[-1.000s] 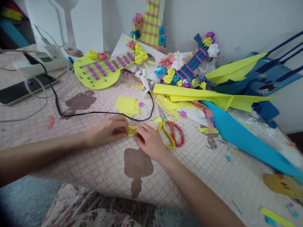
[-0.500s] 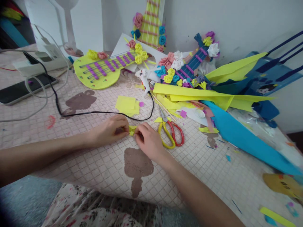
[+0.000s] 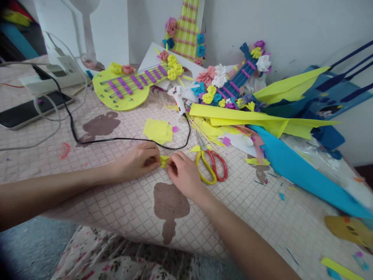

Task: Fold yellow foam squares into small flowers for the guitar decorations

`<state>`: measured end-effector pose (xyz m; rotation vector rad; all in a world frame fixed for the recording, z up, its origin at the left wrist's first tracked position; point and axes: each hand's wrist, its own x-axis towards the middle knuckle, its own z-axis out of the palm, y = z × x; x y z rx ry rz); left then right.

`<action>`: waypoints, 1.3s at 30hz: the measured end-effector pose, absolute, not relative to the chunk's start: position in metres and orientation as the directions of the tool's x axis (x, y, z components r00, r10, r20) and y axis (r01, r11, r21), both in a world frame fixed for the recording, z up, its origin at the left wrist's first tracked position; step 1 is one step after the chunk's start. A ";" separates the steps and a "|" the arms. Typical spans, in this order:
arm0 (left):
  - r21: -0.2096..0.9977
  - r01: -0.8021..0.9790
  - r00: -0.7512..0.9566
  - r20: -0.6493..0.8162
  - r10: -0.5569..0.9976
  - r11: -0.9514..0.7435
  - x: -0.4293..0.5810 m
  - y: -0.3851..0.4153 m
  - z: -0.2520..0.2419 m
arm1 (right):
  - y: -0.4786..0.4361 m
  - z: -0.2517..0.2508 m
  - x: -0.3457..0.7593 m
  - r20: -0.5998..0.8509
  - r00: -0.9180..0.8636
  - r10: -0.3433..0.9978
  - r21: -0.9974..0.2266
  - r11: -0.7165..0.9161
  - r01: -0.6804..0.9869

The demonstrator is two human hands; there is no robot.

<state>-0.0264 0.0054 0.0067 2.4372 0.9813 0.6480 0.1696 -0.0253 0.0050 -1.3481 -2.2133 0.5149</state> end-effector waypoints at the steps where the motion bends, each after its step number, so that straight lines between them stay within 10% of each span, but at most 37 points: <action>1: 0.542 0.525 0.636 0.262 0.726 -0.656 -0.026 0.005 0.007 | -0.025 0.005 0.170 0.219 -0.388 0.895 -0.548 0.442 0.710; 39: 0.671 0.472 0.634 0.192 0.749 -0.572 -0.029 0.009 0.010 | -0.025 0.002 0.176 0.207 -0.459 0.864 -0.543 0.491 0.681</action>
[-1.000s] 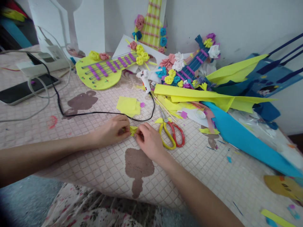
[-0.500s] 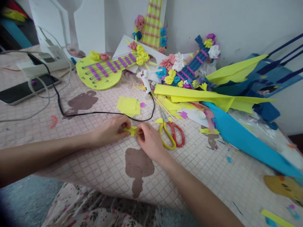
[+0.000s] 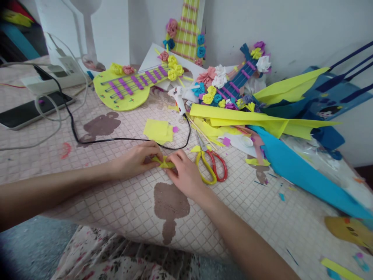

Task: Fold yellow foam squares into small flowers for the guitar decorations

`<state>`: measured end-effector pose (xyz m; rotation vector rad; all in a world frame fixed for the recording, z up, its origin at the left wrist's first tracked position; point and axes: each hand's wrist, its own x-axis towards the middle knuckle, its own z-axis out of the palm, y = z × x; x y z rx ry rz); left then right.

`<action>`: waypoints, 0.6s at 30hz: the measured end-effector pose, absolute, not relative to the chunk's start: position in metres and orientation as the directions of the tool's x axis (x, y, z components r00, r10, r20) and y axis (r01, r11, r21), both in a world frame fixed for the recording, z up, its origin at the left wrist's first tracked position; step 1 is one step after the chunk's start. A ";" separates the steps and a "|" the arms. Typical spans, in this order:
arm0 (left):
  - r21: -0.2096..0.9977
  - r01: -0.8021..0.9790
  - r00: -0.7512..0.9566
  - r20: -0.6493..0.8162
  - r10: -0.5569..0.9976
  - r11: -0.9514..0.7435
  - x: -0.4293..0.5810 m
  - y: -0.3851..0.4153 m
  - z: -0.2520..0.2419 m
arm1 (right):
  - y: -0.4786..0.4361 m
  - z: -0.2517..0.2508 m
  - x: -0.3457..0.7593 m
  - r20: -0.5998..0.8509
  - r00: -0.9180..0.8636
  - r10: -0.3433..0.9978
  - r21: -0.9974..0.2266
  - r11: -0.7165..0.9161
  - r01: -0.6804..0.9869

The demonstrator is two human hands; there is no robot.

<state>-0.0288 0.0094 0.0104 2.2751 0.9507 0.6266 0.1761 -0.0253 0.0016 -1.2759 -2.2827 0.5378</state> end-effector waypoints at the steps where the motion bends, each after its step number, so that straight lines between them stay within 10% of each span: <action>1: 0.673 0.470 0.631 0.195 0.751 -0.570 -0.029 0.009 0.011 | -0.025 0.001 0.177 0.216 -0.470 0.856 -0.536 0.506 0.676; 18: 0.635 0.476 0.636 0.229 0.737 -0.608 -0.031 0.010 0.009 | -0.022 0.004 0.180 0.294 -0.506 0.811 -0.530 0.579 0.620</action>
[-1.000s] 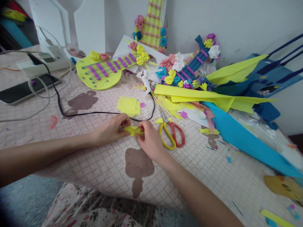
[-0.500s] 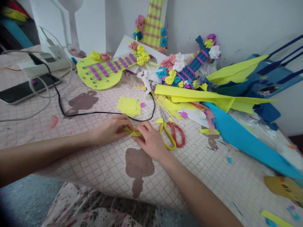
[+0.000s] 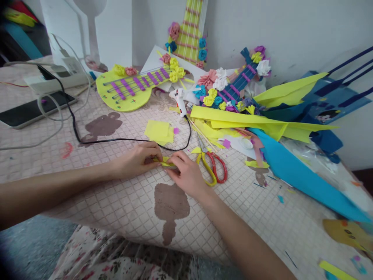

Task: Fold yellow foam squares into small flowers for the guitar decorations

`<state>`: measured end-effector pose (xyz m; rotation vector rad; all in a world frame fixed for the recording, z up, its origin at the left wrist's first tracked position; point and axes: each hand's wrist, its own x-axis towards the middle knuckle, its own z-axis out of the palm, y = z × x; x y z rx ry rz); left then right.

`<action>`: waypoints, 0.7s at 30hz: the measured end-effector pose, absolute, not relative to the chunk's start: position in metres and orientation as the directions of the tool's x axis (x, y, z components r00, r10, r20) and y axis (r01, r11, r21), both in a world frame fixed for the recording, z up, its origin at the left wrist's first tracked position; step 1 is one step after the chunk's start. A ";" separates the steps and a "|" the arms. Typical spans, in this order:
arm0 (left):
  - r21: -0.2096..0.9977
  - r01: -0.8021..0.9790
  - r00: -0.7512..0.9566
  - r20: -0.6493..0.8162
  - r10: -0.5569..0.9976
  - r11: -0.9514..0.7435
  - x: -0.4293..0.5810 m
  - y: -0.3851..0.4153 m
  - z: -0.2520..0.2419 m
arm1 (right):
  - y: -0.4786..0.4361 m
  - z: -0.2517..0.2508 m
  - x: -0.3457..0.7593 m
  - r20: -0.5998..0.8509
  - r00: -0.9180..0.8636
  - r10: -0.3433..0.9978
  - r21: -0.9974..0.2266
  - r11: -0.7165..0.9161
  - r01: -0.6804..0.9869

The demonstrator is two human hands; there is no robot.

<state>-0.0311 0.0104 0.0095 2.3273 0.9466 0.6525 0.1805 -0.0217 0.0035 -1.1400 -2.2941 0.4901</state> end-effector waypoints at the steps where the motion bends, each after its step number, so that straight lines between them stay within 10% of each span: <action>1: 0.632 0.474 0.636 0.236 0.735 -0.613 -0.031 0.010 0.010 | -0.021 0.003 0.180 0.304 -0.499 0.812 -0.538 0.578 0.613; 21: 0.670 0.493 0.557 0.248 0.793 -0.556 -0.029 0.015 0.007 | -0.014 0.006 0.173 0.277 -0.364 0.889 -0.608 0.456 0.650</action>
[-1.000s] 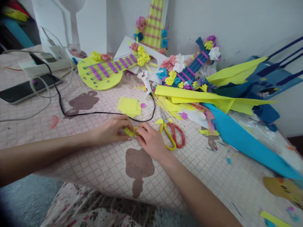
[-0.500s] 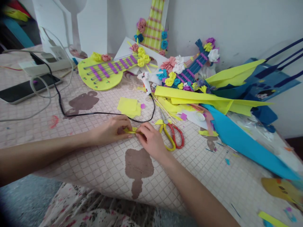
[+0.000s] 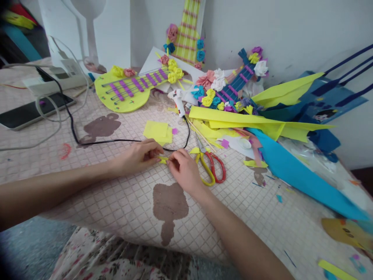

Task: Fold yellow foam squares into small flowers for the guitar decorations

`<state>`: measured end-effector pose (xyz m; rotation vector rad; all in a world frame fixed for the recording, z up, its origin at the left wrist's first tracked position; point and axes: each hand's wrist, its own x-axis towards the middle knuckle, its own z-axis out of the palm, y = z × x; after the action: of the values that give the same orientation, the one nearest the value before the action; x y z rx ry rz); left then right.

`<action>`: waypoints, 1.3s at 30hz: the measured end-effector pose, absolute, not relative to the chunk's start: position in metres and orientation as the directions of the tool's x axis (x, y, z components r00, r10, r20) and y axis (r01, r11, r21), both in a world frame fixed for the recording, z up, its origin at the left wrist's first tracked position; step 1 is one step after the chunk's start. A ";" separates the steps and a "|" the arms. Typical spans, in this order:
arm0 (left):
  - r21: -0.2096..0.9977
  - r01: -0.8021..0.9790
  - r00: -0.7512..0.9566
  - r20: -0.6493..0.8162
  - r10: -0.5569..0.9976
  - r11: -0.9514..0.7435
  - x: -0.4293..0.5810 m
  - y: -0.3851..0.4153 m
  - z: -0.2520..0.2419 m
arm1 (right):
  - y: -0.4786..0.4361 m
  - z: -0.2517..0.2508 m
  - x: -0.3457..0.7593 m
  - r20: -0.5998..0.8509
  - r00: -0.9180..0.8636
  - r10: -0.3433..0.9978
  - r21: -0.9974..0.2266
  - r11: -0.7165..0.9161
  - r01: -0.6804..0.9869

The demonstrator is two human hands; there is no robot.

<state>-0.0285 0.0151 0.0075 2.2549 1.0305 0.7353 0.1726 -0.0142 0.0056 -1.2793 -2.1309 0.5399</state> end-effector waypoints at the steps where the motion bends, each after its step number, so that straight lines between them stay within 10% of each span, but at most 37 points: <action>1: 0.658 0.491 0.579 0.243 0.778 -0.571 -0.029 0.015 0.008 | -0.014 0.005 0.173 0.276 -0.365 0.889 -0.606 0.456 0.652; 39: 0.702 0.581 0.481 0.113 0.870 -0.412 -0.030 0.028 0.017 | -0.004 0.006 0.170 0.207 -0.321 0.924 -0.562 0.381 0.735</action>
<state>-0.0300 0.0279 0.0169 2.1362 1.1937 0.6330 0.1699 -0.0036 0.0060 -1.4246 -2.1486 0.5063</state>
